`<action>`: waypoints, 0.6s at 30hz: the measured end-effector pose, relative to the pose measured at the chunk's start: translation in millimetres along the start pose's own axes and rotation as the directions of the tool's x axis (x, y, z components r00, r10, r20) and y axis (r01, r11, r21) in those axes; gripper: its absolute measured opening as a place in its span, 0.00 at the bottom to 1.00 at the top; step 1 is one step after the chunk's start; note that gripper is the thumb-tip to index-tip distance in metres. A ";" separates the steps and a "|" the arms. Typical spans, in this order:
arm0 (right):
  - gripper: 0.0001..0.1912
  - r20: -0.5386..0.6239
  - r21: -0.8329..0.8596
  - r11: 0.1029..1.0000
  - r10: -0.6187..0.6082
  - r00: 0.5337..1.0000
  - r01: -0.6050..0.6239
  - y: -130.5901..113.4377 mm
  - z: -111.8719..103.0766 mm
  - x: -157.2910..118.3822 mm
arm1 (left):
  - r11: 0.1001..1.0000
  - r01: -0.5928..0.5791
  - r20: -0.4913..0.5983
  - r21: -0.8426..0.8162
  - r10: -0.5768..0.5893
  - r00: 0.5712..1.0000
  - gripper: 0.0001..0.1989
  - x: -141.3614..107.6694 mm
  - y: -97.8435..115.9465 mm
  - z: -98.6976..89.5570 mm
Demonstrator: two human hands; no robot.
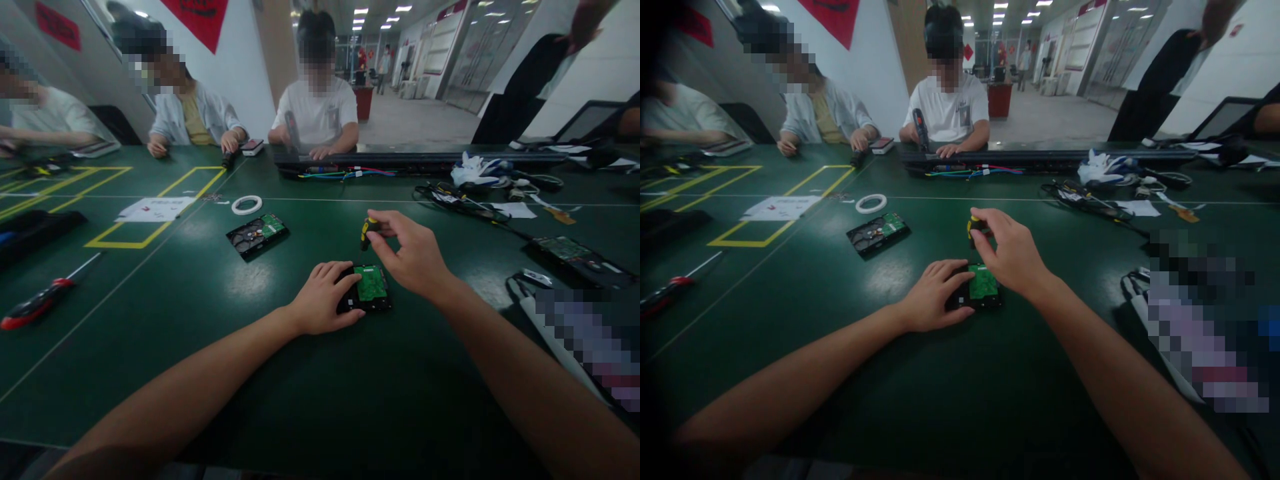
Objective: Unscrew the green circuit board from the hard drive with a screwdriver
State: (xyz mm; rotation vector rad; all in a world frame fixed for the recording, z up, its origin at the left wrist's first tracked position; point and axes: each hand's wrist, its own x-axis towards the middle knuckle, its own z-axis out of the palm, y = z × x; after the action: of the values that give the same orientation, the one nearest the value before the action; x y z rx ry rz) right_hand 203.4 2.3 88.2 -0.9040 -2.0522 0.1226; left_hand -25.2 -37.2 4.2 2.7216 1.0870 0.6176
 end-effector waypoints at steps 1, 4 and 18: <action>0.17 0.000 -0.001 1.000 0.003 1.000 -0.003 0.1 0.2 0.1 | 1.000 -0.001 0.002 0.005 0.001 1.000 0.37 0.1 0.2 -0.2; 0.16 -0.016 -0.004 1.000 0.009 1.000 -0.009 1.0 0.1 0.7 | 1.000 0.001 0.009 0.019 -0.001 1.000 0.37 0.2 0.6 -1.0; 0.14 -0.021 -0.019 1.000 -0.013 1.000 0.013 0.2 -1.7 0.7 | 1.000 -0.006 0.001 0.010 0.006 1.000 0.36 0.2 -0.1 -0.3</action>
State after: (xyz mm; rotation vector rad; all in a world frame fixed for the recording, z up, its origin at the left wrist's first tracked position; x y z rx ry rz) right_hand 204.6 2.5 89.6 -0.8998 -2.0430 0.0863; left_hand -25.3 -37.1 4.6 2.7342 1.0847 0.6140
